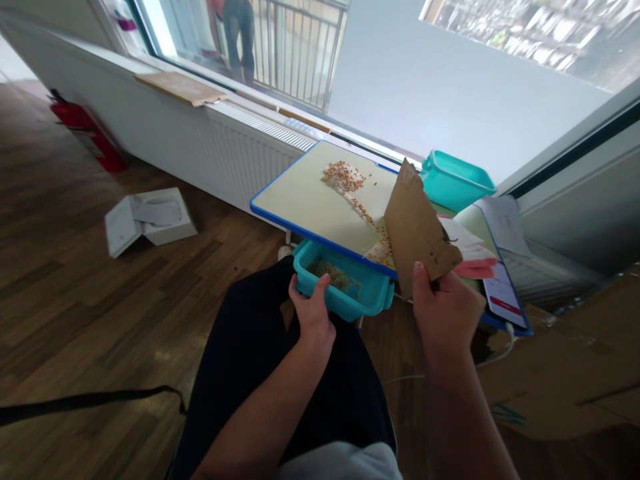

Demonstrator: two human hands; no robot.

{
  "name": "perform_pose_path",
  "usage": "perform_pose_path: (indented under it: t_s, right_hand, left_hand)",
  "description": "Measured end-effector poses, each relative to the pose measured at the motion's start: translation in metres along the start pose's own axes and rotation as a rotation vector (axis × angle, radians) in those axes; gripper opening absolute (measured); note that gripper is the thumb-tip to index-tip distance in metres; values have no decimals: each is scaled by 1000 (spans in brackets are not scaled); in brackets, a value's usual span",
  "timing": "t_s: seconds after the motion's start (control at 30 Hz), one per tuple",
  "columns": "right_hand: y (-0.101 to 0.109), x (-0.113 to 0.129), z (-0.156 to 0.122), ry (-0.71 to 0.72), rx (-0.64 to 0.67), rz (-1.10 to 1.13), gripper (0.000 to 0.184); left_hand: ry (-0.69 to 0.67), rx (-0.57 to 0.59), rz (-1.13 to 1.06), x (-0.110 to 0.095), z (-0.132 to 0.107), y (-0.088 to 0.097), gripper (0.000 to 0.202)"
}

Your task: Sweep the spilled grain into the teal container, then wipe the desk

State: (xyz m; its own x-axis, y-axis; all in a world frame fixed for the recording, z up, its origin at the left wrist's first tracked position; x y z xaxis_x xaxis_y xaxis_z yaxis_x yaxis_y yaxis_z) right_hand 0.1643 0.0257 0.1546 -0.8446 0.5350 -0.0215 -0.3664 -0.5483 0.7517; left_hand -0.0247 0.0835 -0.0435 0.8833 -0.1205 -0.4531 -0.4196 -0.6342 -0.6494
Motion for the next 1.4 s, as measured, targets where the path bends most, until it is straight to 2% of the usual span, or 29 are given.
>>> perform_pose_path:
  t_s: [0.17, 0.37, 0.67, 1.4]
  right_hand:
    - [1, 9, 1, 3, 15, -14, 40]
    - [3, 17, -1, -6, -27, -30, 40]
    - [0, 31, -1, -19, 73, 3, 37]
    - [3, 64, -4, 31, 68, 35, 38]
  left_hand:
    - [11, 20, -23, 1, -2, -1, 68]
    - [2, 10, -23, 0, -2, -2, 70]
    - [27, 18, -40, -1, -2, -1, 75]
    - [-51, -14, -56, -12, 21, 5, 76]
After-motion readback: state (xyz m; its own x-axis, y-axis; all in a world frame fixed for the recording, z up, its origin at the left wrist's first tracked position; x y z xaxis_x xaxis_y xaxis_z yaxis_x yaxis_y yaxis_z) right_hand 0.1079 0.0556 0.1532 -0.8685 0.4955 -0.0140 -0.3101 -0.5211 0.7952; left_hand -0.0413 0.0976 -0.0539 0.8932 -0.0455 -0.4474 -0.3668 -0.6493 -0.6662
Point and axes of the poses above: each hand's wrist, its own z-axis towards the middle knuckle, its own y-axis out of the back of the hand, x = y × z, the point moved 9 cm from there along z, towards the middle knuckle, and after that the axes turned 14 degrees about -z, right-handed, at the moved point
